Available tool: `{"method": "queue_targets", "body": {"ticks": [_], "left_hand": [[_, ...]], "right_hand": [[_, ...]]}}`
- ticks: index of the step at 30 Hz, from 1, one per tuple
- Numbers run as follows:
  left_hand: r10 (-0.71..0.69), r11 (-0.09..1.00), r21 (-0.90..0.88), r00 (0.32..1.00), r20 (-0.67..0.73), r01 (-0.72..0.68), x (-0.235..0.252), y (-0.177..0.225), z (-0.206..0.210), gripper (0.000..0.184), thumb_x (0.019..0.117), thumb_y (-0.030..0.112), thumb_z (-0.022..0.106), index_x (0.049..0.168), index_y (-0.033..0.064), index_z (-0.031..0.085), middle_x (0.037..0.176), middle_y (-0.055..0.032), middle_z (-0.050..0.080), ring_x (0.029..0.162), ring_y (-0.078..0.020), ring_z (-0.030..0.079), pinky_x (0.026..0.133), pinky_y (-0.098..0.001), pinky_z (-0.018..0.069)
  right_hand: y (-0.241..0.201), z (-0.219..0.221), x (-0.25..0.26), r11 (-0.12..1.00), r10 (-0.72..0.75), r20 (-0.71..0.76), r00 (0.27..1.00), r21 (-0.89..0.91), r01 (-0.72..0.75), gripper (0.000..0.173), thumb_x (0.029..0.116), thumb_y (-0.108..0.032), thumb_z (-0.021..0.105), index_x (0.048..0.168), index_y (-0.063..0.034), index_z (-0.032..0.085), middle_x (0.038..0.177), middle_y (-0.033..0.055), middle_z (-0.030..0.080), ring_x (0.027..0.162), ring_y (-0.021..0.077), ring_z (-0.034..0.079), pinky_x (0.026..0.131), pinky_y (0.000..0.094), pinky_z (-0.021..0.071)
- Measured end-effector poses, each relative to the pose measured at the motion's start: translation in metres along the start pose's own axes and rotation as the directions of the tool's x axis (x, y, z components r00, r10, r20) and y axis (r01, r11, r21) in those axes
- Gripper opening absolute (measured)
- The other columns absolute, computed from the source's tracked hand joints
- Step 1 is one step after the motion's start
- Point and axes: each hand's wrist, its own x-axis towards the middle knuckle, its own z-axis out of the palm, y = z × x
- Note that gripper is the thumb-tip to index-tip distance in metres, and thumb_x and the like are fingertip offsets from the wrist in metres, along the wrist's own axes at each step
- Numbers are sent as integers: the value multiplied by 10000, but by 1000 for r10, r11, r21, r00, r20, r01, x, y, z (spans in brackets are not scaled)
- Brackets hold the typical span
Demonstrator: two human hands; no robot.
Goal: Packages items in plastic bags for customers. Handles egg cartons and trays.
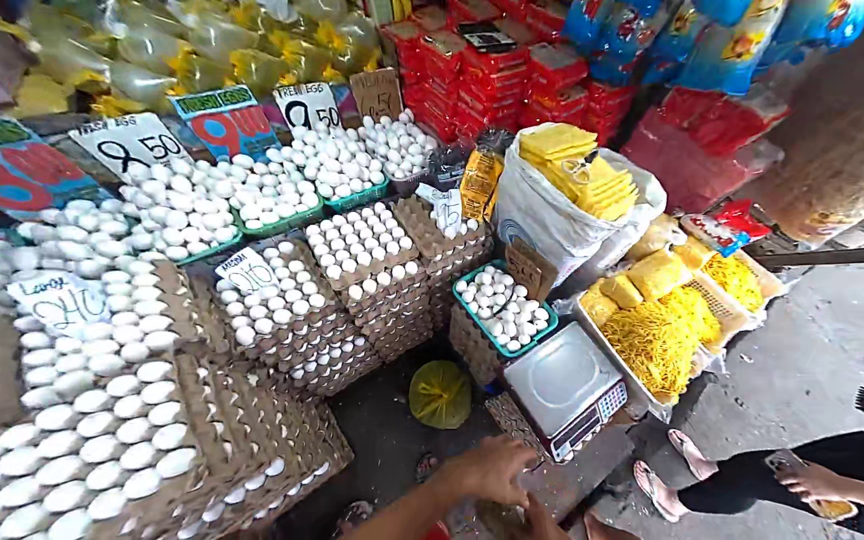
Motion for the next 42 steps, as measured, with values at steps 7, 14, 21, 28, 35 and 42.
{"method": "queue_targets", "body": {"ticks": [7, 14, 21, 28, 35, 42], "left_hand": [[-23, 961, -274, 977, -212, -36, -54, -65, -95, 352, 1001, 260, 655, 1273, 36, 656, 1193, -156, 696, 1127, -263, 666, 1032, -502, 511], [-584, 806, -592, 156, -797, -14, -211, -125, -183, 336, 1059, 255, 567, 1299, 26, 622, 1176, -133, 697, 1059, -204, 678, 970, -439, 556], [-514, 489, -865, -764, -389, 111, -419, -168, -161, 573, 1020, 400, 591, 1413, -10, 516, 1328, -232, 615, 1228, -337, 608, 1069, -528, 483], [-351, 30, -950, -886, -302, 312, -408, -206, -150, 1023, 932, 672, 536, 1593, -45, 226, 1623, -328, 224, 1499, -469, 265, 1184, -614, 302], [-376, 383, -696, -586, -718, 607, -229, -193, -263, 834, 938, 467, 653, 1557, -1, 349, 1582, -335, 312, 1467, -523, 293, 1149, -705, 264], [-336, 855, -57, 467, -818, 515, -53, -176, -254, 467, 987, 421, 583, 1346, 132, 659, 1354, -108, 648, 1324, -334, 542, 1133, -693, 297]], "right_hand": [[-125, -31, 72, 890, -311, -119, 943, 312, 333, 544, 900, -256, 771, 1355, -24, 584, 1146, 105, 725, 1032, 195, 715, 928, 428, 612], [-168, -42, 123, 880, -357, 120, 927, 377, 290, 454, 1017, -220, 591, 1413, -8, 529, 1236, 176, 695, 1032, 316, 725, 825, 472, 639], [-179, -54, 176, 951, -298, 348, 889, 186, 246, 357, 1014, -255, 634, 1296, -36, 642, 1119, 124, 735, 953, 242, 731, 816, 427, 627], [-194, -120, 233, 935, -339, 338, 878, 224, 275, 350, 1017, -283, 632, 1278, -50, 651, 1150, 114, 721, 985, 212, 728, 893, 421, 615], [-291, -194, 325, 929, -356, 149, 923, -48, 366, 348, 1094, -295, 461, 1247, -20, 610, 938, 94, 731, 770, 194, 727, 754, 403, 619], [-467, -247, 455, 866, -459, -194, 867, -316, 388, 480, 1054, -474, 500, 1219, -49, 651, 1072, 212, 716, 1005, 401, 701, 873, 652, 542]]}}
